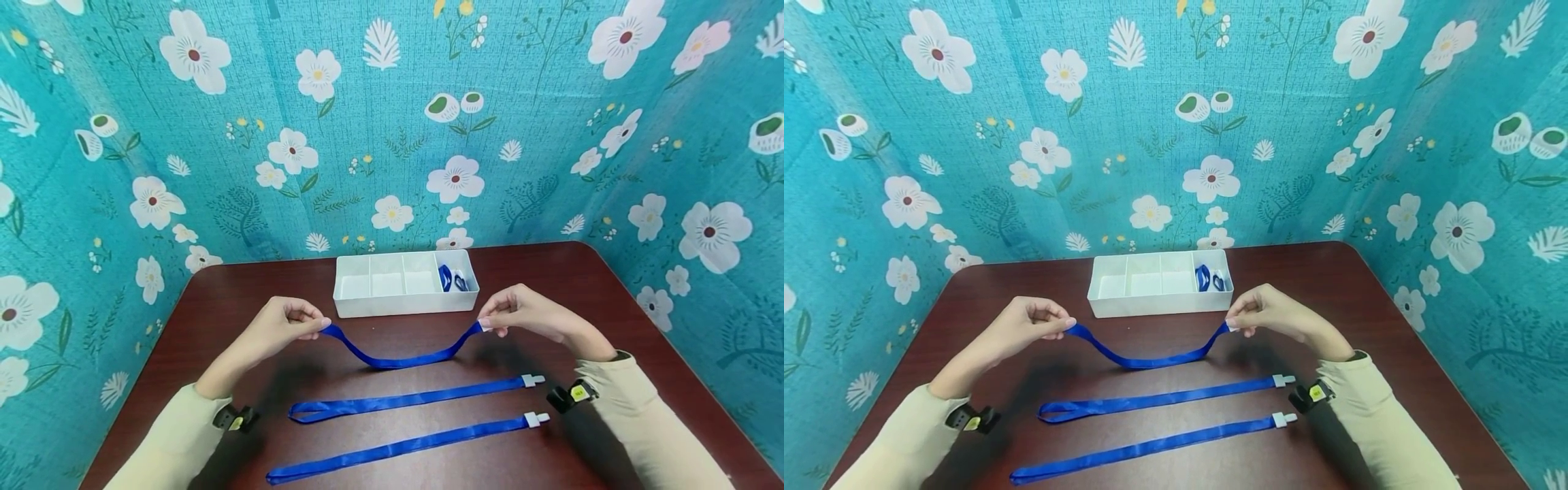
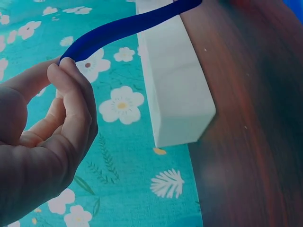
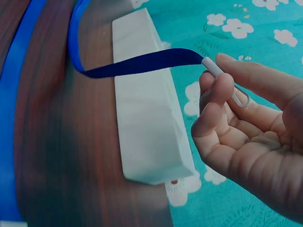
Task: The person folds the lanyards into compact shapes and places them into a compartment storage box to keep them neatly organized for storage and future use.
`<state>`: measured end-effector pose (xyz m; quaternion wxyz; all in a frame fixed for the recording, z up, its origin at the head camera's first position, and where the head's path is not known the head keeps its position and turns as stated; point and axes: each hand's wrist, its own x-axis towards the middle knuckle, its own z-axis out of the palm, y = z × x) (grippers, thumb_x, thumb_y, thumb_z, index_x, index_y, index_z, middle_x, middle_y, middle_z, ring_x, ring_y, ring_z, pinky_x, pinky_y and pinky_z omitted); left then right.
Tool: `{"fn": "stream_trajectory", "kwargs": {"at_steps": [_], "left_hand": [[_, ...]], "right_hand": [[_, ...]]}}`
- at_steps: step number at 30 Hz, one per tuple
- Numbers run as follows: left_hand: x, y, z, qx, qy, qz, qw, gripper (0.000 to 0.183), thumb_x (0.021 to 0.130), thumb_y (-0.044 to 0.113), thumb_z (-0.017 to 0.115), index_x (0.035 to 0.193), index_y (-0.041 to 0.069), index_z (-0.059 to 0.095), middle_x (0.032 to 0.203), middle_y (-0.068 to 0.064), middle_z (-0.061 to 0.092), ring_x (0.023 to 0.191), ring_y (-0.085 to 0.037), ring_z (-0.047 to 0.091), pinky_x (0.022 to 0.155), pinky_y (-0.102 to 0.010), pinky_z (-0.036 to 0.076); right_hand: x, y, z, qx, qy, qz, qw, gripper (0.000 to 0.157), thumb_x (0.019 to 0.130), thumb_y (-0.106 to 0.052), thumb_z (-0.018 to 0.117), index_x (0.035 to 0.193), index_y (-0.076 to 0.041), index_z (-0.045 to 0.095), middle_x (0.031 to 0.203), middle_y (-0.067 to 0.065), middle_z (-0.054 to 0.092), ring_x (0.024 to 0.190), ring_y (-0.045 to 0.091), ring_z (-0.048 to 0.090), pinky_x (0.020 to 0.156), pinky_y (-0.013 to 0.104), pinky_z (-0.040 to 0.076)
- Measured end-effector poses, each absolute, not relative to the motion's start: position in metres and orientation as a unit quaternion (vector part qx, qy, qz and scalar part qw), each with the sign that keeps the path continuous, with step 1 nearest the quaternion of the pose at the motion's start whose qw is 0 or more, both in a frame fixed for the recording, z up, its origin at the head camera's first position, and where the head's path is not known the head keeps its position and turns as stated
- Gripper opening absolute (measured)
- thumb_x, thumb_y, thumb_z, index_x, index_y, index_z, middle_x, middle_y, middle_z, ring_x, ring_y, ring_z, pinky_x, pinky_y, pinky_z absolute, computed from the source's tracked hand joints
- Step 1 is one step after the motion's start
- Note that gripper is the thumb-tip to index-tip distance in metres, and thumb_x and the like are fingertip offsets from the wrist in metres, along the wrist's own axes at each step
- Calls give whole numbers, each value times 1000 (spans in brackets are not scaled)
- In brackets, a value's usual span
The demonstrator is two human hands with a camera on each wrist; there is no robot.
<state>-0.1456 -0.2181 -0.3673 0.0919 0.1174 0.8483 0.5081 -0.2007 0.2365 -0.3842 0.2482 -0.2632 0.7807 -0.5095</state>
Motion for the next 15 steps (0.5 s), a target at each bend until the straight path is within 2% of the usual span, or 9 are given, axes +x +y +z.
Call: {"fn": "stream_trajectory", "kwargs": {"at_steps": [5,15], "left_hand": [[-149,-208,-363,120,842,519,85,23,90,21,77,95,-1,74,79,-11,72,71,-23,70,70,-31,60],[-155,-183,-356,139,821,547,87,20,90,16,77,94,-3,73,79,-11,72,70,-22,71,69,-33,60]], "right_hand": [[-202,225,-379,-262,770,-525,251,17,95,-10,69,102,5,72,77,14,66,64,17,60,68,38,55],[-201,201,-371,-269,757,-539,253,17,94,-11,71,101,4,73,77,13,67,63,17,60,66,34,55]]}}
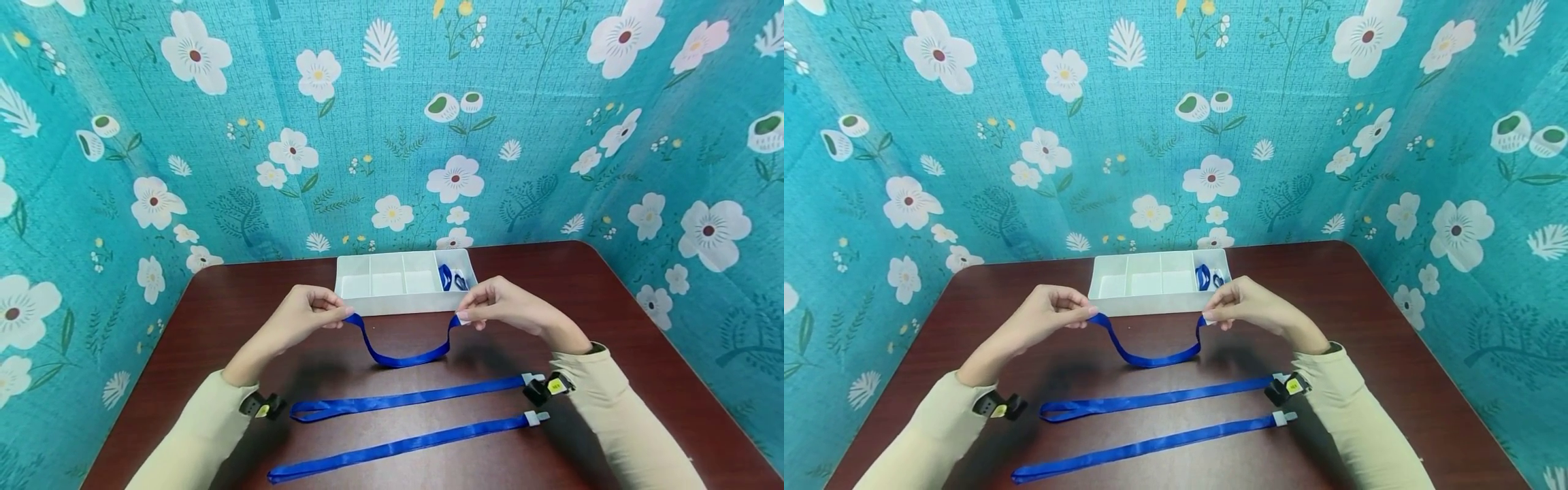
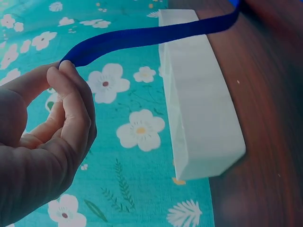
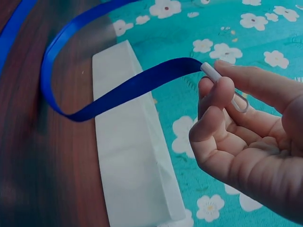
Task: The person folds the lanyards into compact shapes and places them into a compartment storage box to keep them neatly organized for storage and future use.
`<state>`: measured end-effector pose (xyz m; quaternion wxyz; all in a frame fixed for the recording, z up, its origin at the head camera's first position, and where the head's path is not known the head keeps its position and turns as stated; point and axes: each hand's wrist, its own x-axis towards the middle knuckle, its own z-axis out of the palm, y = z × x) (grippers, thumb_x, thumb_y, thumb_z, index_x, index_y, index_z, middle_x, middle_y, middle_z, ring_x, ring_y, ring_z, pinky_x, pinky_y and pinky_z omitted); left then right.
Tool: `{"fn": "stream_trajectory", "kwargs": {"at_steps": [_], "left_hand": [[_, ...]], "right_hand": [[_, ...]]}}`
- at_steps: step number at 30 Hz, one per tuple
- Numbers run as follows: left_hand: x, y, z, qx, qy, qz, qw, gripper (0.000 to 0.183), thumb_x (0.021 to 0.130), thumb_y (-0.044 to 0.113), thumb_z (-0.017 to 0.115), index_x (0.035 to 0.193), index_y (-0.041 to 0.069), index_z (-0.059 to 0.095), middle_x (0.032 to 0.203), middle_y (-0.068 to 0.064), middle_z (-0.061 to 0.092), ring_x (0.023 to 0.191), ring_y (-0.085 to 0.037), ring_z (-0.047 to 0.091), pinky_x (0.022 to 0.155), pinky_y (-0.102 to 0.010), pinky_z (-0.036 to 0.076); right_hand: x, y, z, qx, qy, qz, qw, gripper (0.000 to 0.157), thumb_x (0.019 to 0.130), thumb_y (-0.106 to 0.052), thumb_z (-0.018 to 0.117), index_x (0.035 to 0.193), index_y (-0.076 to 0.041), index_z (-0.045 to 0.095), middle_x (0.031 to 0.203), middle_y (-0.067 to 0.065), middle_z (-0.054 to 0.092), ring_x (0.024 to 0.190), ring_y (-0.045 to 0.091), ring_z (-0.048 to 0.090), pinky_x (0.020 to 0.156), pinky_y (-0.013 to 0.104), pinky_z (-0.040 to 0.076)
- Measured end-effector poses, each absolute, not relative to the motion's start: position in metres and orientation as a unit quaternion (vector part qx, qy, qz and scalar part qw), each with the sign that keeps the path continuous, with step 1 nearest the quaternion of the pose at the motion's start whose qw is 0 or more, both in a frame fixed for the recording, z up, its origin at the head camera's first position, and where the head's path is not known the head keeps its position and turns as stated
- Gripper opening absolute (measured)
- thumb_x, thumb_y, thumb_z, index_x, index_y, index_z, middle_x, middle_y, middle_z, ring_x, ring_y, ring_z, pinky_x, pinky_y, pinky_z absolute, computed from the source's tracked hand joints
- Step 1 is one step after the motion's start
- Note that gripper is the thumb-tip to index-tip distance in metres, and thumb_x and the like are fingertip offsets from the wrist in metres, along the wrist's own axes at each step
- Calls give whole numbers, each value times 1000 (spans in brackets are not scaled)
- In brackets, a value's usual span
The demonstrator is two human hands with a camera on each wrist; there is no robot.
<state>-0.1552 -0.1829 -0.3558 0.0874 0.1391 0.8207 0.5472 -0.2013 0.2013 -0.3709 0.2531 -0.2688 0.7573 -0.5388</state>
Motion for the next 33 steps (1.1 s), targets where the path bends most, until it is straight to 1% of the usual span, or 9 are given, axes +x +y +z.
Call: {"fn": "stream_trajectory", "kwargs": {"at_steps": [6,11,15,18,23,25,29,32,33], "left_hand": [[-157,-170,-353,149,816,551,90,18,89,17,78,92,-1,75,77,-9,72,70,-23,70,70,-34,60],[-157,-163,-353,160,815,549,90,19,89,18,78,91,-1,75,77,-9,72,69,-22,70,70,-34,60],[-157,-158,-354,168,820,539,87,20,89,19,78,91,-1,75,77,-10,72,68,-20,70,68,-32,60],[-157,-154,-355,169,823,535,88,20,89,18,78,91,-1,75,76,-8,72,68,-20,70,67,-30,59],[-158,-147,-357,161,821,540,93,18,89,16,77,92,-2,75,76,-7,72,68,-20,72,68,-32,60],[-159,-145,-357,161,817,545,96,18,89,16,77,92,-2,75,77,-10,73,69,-20,72,68,-33,60],[-159,-142,-357,169,811,552,95,19,89,17,78,92,-2,75,77,-10,73,69,-21,72,69,-32,60],[-158,-139,-356,174,810,552,91,20,89,17,78,92,-2,75,77,-8,73,70,-21,72,71,-35,60],[-158,-138,-356,175,809,554,92,20,89,17,77,93,-3,75,78,-8,73,70,-22,73,71,-37,60]], "right_hand": [[-201,190,-367,-276,751,-543,253,15,94,-10,70,100,4,73,77,8,68,63,18,60,68,34,56],[-200,181,-362,-279,750,-544,252,16,94,-11,70,100,3,74,78,10,68,63,19,61,70,36,56],[-201,174,-359,-284,747,-545,252,16,94,-13,71,100,2,74,76,14,68,63,20,62,73,38,57],[-200,168,-357,-290,742,-548,255,15,94,-12,70,99,3,74,75,16,67,63,20,62,74,38,57],[-199,157,-354,-295,735,-553,261,16,94,-10,69,100,5,73,73,19,65,62,18,60,74,37,57],[-198,152,-353,-293,733,-553,266,16,94,-10,69,101,5,72,73,18,64,62,17,60,73,37,56],[-198,143,-351,-293,731,-553,271,16,94,-9,69,100,6,72,71,13,64,62,18,60,71,35,56],[-198,138,-351,-297,728,-555,271,16,94,-8,69,100,7,72,68,10,64,61,18,60,69,34,55],[-198,136,-351,-296,727,-557,271,16,94,-8,69,100,7,72,68,11,64,61,19,60,69,34,55]]}}
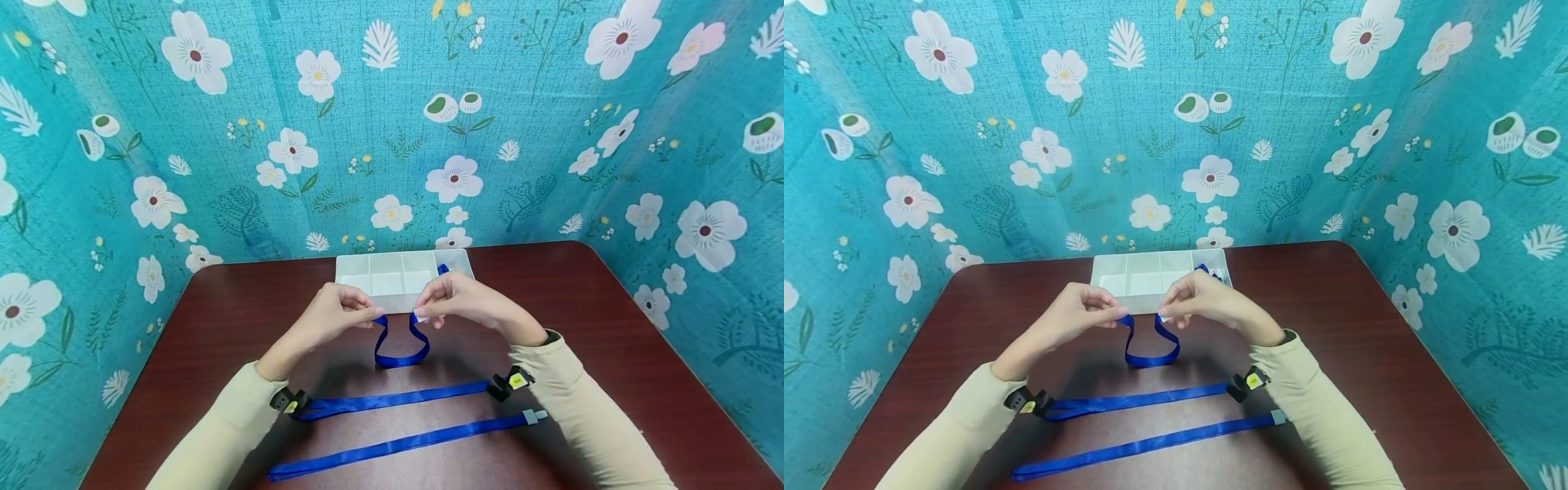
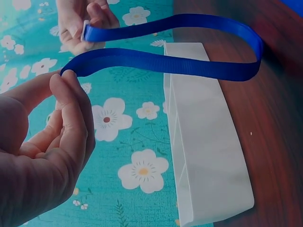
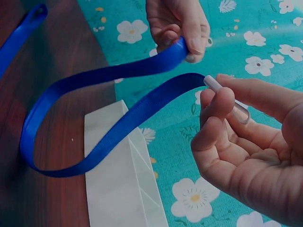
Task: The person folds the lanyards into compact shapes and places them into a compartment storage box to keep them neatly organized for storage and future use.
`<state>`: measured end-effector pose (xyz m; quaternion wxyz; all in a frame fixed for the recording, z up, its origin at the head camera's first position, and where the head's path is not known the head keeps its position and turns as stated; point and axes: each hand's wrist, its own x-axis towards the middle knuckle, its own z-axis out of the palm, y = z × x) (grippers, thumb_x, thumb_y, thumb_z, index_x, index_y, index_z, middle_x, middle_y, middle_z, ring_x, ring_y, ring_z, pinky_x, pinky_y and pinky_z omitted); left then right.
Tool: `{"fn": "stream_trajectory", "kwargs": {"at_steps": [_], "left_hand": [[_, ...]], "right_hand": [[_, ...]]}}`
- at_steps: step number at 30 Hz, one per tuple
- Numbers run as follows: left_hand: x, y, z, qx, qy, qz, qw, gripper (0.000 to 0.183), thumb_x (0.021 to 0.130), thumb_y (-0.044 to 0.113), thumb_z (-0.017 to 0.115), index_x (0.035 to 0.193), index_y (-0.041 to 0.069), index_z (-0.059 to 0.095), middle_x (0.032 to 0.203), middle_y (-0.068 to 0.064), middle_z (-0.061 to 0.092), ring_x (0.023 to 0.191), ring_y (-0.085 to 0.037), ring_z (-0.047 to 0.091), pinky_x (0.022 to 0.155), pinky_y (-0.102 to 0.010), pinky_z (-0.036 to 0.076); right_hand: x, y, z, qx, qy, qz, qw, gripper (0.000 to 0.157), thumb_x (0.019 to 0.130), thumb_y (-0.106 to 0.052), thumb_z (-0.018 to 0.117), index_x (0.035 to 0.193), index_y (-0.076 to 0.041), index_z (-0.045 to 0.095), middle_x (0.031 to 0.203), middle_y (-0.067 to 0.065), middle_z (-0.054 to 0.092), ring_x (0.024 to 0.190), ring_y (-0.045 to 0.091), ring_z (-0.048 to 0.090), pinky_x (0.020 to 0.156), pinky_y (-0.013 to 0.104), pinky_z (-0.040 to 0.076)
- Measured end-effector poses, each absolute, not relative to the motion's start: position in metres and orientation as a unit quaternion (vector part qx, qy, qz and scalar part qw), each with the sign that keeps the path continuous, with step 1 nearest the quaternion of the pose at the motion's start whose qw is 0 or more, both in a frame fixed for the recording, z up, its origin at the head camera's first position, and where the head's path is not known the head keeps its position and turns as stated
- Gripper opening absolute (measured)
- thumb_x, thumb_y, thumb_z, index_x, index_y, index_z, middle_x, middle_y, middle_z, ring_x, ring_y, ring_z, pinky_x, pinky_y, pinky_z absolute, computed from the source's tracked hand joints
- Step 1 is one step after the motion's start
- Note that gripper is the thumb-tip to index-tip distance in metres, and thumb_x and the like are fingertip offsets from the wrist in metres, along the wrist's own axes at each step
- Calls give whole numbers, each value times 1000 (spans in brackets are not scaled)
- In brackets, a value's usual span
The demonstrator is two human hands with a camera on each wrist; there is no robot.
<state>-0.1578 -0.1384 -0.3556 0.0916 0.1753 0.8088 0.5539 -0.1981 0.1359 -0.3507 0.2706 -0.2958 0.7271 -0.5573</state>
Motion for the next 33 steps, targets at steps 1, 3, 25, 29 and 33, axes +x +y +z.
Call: {"fn": "stream_trajectory", "kwargs": {"at_steps": [1,3,25,29,33], "left_hand": [[-158,-137,-355,175,809,554,92,20,89,17,78,93,-2,75,78,-8,73,70,-21,73,72,-37,60],[-157,-136,-354,178,807,555,92,20,89,17,78,92,-3,75,78,-10,73,70,-21,73,71,-37,60],[-161,-122,-350,196,793,572,78,18,92,15,75,94,-3,74,80,-9,74,70,-19,72,66,-32,60],[-162,-119,-350,199,789,576,77,17,92,15,74,95,-1,75,82,-8,74,73,-20,73,68,-33,60],[-162,-118,-349,198,774,595,89,18,94,14,71,99,-4,74,85,-11,74,79,-25,74,72,-34,60]], "right_hand": [[-198,134,-351,-293,726,-560,270,16,93,-7,70,100,7,72,68,12,64,61,19,60,68,34,55],[-197,131,-350,-288,724,-566,270,16,93,-7,70,100,8,72,70,14,65,61,19,60,67,34,55],[-192,115,-341,-269,692,-616,265,18,93,-4,68,102,12,69,79,17,70,64,21,69,66,35,58],[-192,114,-339,-270,685,-622,268,19,93,-3,68,103,13,69,80,18,70,66,22,70,67,35,59],[-192,113,-338,-270,681,-625,269,19,93,-3,68,104,12,69,83,27,68,67,25,70,68,36,59]]}}
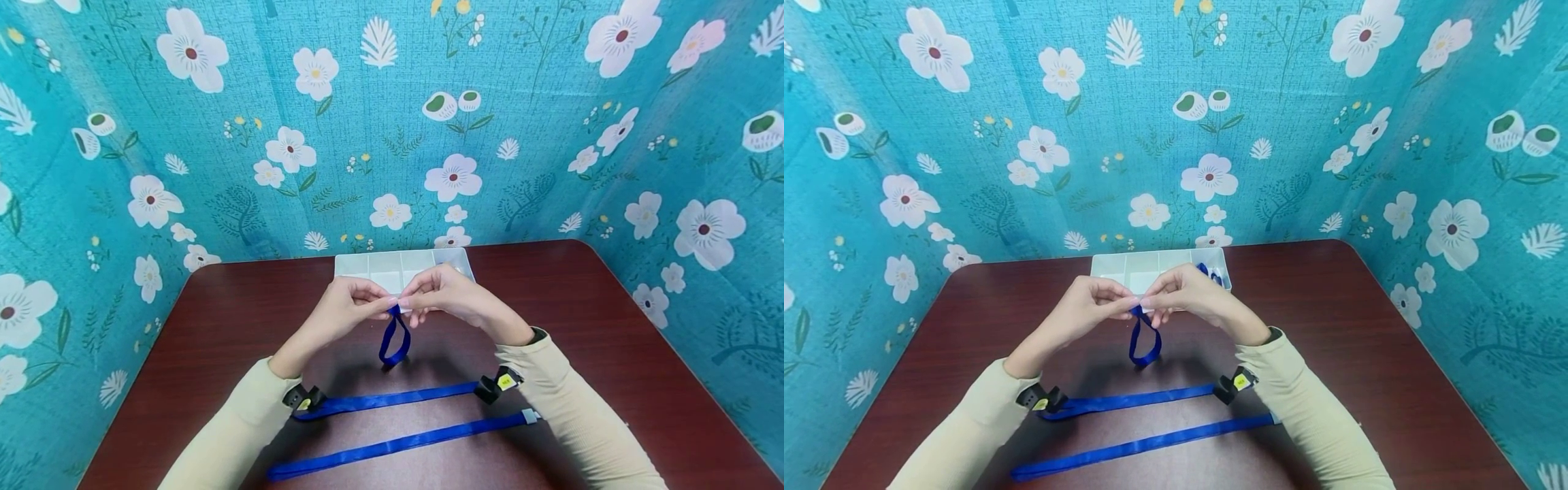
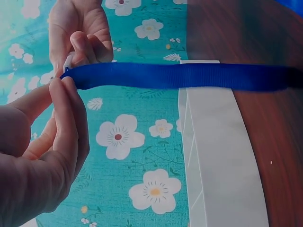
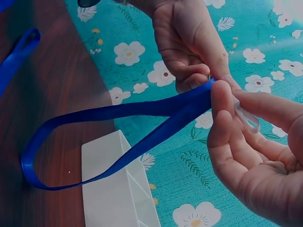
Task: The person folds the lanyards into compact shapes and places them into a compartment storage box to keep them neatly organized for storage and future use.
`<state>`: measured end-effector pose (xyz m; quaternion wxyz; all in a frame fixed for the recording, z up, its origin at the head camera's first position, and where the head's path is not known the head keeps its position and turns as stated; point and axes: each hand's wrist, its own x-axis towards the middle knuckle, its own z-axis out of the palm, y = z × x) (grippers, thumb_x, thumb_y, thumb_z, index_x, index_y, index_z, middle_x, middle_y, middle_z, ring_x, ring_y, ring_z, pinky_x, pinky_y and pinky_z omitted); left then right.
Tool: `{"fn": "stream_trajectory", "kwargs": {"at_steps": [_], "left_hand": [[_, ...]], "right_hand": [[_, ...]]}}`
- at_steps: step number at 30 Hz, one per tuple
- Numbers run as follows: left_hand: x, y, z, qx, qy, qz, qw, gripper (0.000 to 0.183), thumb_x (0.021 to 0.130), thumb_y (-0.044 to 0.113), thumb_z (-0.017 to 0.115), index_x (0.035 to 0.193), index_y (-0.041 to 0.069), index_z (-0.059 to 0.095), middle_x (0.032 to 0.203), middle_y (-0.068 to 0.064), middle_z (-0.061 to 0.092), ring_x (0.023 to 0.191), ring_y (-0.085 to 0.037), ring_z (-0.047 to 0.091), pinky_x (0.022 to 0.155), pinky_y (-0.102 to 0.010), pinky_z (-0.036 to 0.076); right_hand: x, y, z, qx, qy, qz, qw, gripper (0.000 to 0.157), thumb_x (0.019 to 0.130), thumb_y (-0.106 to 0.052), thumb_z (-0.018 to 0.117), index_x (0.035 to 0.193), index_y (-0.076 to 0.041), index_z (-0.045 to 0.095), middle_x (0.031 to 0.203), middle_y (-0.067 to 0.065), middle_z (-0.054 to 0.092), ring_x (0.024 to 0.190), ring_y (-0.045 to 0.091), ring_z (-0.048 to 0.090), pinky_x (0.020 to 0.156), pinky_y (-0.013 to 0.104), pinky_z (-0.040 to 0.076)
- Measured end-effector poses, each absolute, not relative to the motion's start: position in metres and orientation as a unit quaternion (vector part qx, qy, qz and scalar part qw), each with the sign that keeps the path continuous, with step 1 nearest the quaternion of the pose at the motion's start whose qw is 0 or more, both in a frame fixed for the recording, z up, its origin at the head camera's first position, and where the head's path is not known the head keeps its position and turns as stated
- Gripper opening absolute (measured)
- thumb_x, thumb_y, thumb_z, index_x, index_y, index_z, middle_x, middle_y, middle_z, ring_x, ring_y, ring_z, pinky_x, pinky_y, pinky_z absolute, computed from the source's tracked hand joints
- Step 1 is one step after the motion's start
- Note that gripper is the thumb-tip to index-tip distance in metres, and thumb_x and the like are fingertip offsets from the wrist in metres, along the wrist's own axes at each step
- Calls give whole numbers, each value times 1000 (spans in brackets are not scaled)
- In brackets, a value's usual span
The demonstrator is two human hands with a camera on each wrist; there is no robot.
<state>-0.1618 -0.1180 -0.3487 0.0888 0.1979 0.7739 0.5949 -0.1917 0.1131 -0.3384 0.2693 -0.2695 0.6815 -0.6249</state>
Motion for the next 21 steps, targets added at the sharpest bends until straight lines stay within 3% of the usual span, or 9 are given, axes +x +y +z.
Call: {"fn": "stream_trajectory", "kwargs": {"at_steps": [7,12,17,21], "left_hand": [[-161,-117,-347,196,739,635,113,21,96,7,67,107,-10,71,95,-18,74,90,-31,73,79,-35,59],[-160,-117,-346,204,727,645,113,21,95,2,66,111,-11,70,100,-19,73,92,-30,73,81,-37,58],[-160,-116,-346,216,731,640,100,19,93,0,69,109,-9,72,98,-18,74,91,-36,72,81,-42,58],[-160,-113,-346,219,742,629,75,15,91,1,71,103,-7,74,93,-16,74,89,-39,71,77,-39,59]], "right_hand": [[-192,112,-337,-251,677,-638,268,19,94,-2,67,105,13,68,78,20,71,67,22,70,69,35,60],[-191,112,-336,-236,672,-649,267,18,94,-1,67,106,13,67,82,23,72,72,23,72,70,34,60],[-189,111,-334,-233,674,-651,260,17,94,1,66,105,14,67,87,26,72,76,25,73,76,39,60],[-188,109,-332,-239,682,-646,247,15,93,1,67,103,13,68,86,25,72,77,27,74,77,44,59]]}}
